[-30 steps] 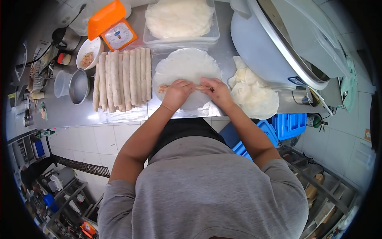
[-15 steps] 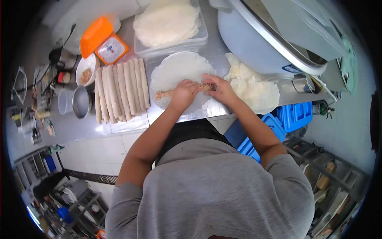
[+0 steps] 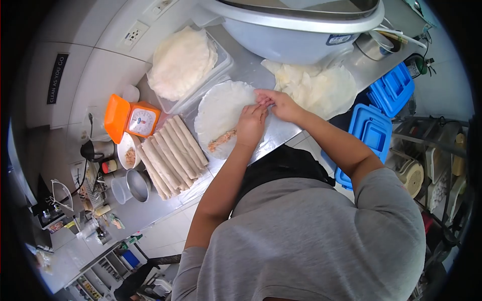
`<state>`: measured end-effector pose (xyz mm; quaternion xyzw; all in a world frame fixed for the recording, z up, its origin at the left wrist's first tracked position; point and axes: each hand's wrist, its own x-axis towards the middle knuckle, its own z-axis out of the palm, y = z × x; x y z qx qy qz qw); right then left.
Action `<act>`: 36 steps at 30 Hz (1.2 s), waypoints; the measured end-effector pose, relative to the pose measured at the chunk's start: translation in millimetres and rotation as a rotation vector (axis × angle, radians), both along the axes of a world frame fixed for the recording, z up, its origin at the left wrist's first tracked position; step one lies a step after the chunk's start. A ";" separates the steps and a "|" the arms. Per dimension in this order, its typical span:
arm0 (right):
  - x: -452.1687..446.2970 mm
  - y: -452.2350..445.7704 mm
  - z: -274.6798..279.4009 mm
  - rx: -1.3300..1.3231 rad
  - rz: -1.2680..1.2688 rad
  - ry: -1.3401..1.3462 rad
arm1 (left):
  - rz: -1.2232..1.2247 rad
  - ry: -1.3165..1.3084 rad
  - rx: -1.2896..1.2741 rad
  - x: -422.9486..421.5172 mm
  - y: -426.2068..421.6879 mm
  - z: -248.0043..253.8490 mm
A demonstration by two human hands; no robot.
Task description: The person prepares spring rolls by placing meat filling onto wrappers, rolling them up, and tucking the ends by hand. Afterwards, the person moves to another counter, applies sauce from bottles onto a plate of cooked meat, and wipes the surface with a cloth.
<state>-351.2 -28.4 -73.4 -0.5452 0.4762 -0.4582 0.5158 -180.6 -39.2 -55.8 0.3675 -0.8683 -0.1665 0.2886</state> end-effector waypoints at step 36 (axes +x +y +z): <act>45.2 -11.4 22.7 -0.645 0.099 0.584 | 0.260 -0.168 0.129 148.5 50.1 22.6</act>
